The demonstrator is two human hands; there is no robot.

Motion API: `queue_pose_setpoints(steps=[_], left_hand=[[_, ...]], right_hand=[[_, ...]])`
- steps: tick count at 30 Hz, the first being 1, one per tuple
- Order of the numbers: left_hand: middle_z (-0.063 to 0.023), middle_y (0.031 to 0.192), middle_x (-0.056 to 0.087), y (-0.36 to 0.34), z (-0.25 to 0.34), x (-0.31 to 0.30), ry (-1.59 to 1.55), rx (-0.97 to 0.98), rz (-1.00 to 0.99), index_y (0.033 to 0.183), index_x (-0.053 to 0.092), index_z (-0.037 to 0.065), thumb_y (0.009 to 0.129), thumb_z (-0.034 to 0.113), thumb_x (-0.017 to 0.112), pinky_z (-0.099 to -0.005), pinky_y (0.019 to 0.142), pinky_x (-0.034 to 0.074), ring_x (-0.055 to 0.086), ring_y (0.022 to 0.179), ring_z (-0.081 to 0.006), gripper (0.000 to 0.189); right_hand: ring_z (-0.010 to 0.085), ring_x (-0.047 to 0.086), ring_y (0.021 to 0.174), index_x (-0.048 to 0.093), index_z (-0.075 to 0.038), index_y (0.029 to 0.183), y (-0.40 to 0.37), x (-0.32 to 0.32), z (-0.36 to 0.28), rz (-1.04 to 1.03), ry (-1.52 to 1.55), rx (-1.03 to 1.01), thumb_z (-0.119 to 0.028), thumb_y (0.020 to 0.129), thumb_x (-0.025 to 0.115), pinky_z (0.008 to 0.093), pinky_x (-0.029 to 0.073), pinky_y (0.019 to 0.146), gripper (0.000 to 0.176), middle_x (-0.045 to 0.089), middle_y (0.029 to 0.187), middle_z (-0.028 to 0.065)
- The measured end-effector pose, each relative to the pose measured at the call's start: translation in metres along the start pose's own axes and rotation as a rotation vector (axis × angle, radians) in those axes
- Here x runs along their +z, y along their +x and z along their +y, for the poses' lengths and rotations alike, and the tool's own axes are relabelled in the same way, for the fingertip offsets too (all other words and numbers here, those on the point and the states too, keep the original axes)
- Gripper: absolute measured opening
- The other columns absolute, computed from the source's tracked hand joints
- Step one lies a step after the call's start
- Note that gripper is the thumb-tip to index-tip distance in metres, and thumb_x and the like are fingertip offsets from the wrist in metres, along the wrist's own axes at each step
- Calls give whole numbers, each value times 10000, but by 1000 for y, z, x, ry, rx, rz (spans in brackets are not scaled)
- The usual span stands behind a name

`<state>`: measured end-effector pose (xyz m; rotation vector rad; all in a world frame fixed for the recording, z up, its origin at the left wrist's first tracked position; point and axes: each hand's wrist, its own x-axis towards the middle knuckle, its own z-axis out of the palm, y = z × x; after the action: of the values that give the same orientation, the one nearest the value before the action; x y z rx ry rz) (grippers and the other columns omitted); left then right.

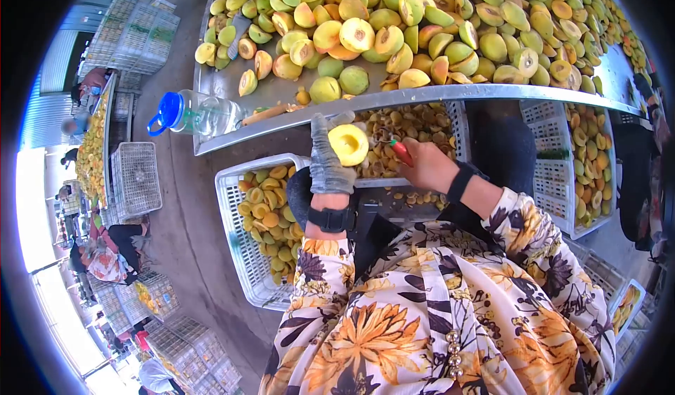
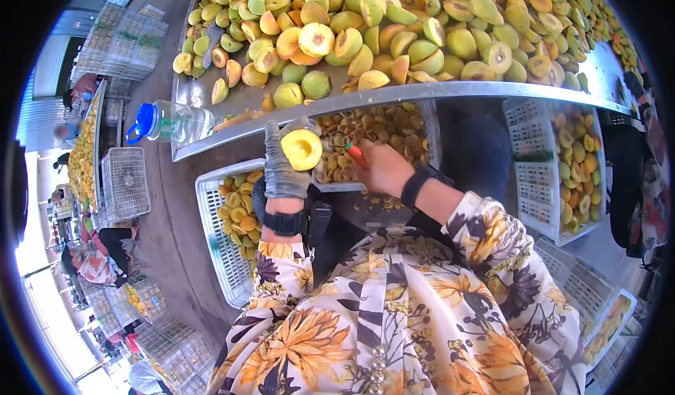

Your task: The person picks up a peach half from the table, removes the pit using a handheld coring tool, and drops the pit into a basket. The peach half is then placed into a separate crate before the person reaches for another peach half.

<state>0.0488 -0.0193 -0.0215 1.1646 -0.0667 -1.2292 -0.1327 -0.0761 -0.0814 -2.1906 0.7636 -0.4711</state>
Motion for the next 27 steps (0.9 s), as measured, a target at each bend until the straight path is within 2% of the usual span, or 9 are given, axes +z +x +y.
queue_pose_setpoints(steps=[2, 4, 6, 9, 11, 13, 17, 21, 27], left_hand=[[-119, 773, 619, -13, 17, -9, 29, 137, -107, 968, 580, 52, 855, 537, 403, -315, 329, 433, 593, 533, -221, 528], [-133, 823, 622, -43, 48, -24, 252, 275, 7, 990, 575, 44, 854, 486, 462, -304, 406, 481, 606, 573, -219, 476], [-128, 750, 620, -63, 74, -60, 194, 331, 174, 977, 586, 12, 810, 520, 529, -268, 409, 463, 617, 589, -227, 538], [-140, 847, 634, -62, 106, -165, 777, 411, 267, 1006, 599, 12, 775, 455, 611, -305, 591, 505, 629, 724, -245, 501], [-142, 976, 624, -72, 117, -164, 1862, 484, 624, 1034, 603, 29, 748, 396, 650, -327, 780, 468, 604, 869, -267, 468], [-135, 1056, 598, -56, 118, -122, 1449, 673, 447, 1035, 607, 59, 716, 376, 670, -343, 849, 432, 570, 957, -285, 454], [-182, 1065, 577, 31, 94, -56, 1818, 768, 216, 1105, 561, 66, 700, 419, 656, -362, 867, 422, 546, 1008, -300, 546], [-198, 1059, 578, 81, 63, 33, 1999, 415, 152, 1113, 551, 79, 698, 410, 661, -378, 839, 443, 548, 984, -341, 542], [-198, 992, 599, 117, 63, 10, 1799, 529, 165, 1056, 566, 53, 624, 286, 739, -361, 837, 452, 578, 929, -308, 521]], right_hand=[[169, 503, 381, 465, 0, 897, 8, -27, -31, -26, 69, 118, -200, 765, 611, 301, 392, 355, 280, 525, 599, 93], [240, 551, 420, 447, 27, 832, 16, -54, -57, -270, 356, 651, -219, 755, 627, 330, 436, 402, 314, 552, 623, 169], [228, 556, 423, 437, 31, 837, 13, -54, -48, -230, 299, 575, -215, 759, 627, 329, 432, 386, 321, 548, 626, 162], [207, 552, 455, 428, 19, 1021, 11, -61, -49, -267, 311, 587, -197, 756, 605, 325, 444, 419, 385, 537, 626, 116], [249, 568, 523, 409, 15, 1050, 4, -38, -31, -115, 176, 404, -186, 749, 603, 349, 459, 484, 411, 540, 655, 137], [292, 584, 590, 390, 10, 1080, 0, -29, -30, 31, 41, 212, -175, 742, 601, 372, 474, 549, 440, 543, 683, 157], [378, 574, 674, 346, 20, 1092, -4, -39, -47, 37, 174, 264, -129, 719, 613, 412, 460, 613, 483, 557, 692, 212], [387, 559, 645, 353, 0, 1091, -18, -39, -41, 71, 206, 217, -81, 713, 591, 426, 438, 577, 455, 550, 691, 211], [394, 562, 668, 411, -26, 1072, -25, -47, -43, 184, 228, 148, -70, 717, 574, 410, 443, 580, 393, 558, 704, 208]])
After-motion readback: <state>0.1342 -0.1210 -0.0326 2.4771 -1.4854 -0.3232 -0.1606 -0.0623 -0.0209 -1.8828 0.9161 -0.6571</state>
